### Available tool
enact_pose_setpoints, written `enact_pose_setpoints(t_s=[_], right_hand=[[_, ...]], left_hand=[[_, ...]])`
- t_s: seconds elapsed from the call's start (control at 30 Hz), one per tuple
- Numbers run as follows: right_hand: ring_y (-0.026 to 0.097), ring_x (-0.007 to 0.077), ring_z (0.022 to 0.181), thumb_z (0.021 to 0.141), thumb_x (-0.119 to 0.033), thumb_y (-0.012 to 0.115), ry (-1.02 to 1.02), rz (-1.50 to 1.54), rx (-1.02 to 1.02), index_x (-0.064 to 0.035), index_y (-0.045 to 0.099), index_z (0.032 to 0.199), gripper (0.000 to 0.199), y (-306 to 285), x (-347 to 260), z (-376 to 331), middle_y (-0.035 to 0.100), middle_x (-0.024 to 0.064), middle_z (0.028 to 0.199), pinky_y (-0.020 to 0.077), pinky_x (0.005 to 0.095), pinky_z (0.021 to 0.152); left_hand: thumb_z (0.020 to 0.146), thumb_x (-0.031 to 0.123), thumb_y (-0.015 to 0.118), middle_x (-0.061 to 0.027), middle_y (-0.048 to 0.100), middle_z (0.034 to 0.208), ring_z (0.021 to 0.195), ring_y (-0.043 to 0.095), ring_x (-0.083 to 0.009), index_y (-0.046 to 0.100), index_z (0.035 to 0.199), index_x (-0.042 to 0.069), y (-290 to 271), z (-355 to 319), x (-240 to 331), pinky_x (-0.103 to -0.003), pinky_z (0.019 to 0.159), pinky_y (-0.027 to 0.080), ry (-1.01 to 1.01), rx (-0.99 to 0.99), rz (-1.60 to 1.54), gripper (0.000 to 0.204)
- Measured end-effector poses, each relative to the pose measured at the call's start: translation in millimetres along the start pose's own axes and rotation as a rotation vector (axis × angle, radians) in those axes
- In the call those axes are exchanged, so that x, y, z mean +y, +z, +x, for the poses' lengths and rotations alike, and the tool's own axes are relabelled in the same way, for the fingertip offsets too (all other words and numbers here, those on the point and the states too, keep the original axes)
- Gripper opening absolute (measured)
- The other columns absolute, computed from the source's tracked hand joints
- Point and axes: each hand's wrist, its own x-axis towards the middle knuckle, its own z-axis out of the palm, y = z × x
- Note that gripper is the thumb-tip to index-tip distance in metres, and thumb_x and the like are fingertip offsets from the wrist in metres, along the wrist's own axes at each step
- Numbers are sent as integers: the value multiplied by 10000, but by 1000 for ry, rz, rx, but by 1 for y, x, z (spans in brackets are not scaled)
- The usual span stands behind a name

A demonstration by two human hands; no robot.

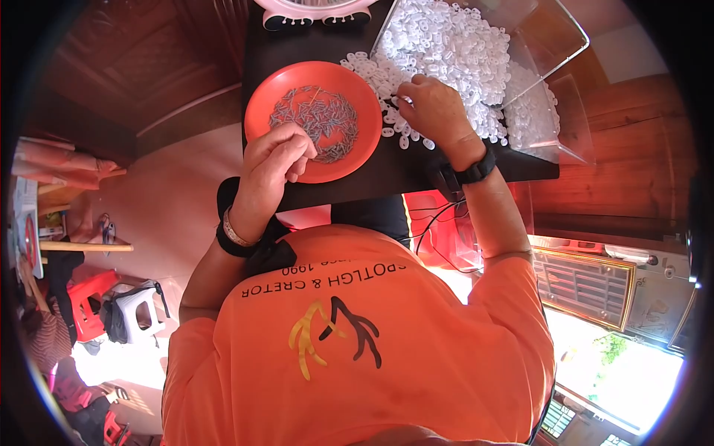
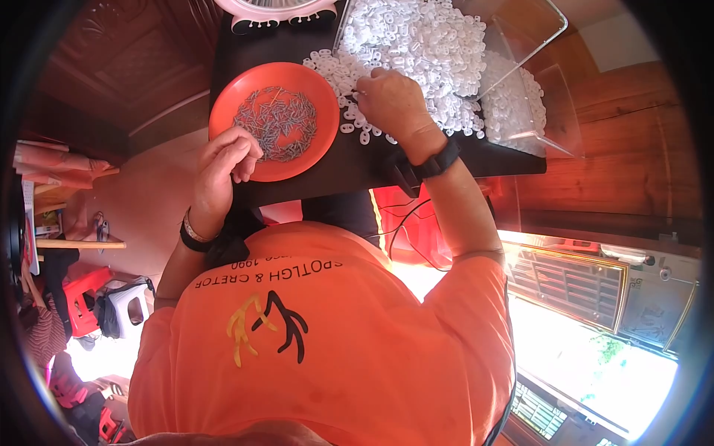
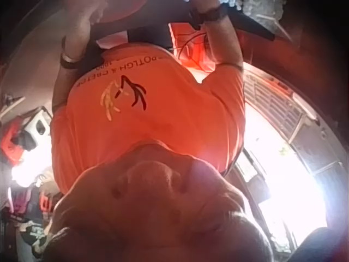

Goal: The person is inserting small metal clips into small white plastic components.

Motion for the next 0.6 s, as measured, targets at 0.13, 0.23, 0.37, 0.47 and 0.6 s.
enact_pose_setpoints(t_s=[0.13,0.23,0.37,0.47,0.6], right_hand=[[622,308,782,794,-158,552,46,-105,26,-73,621,736,123,4,12,-2,601,115,797,519,410,683],[622,303,802,788,-150,557,55,-164,46,-70,617,723,120,3,21,-3,601,110,796,520,406,677],[611,282,809,809,-199,604,30,43,81,-102,666,801,116,-3,11,-2,594,74,806,502,400,690],[611,281,813,797,-221,623,-24,115,5,-106,684,818,132,-5,0,4,603,69,808,499,395,698],[616,277,803,790,-238,626,-72,18,6,-108,691,830,151,6,-3,12,610,65,801,507,393,703]], left_hand=[[927,239,480,16,474,623,544,392,-46,570,774,31,-2,-1,1,-199,495,310,-4,14,-20,274],[928,237,478,18,470,616,543,390,-46,570,773,31,-4,-1,0,-199,496,307,-3,15,-5,274],[928,237,476,18,469,615,542,390,-47,571,774,30,-4,0,-1,-199,499,305,-18,27,1,274],[926,233,475,17,468,614,543,391,-48,570,775,28,-2,0,0,-201,501,307,-14,23,11,272],[923,227,472,14,470,615,546,393,-50,567,775,25,-1,-1,0,-203,503,309,-22,21,7,268]])
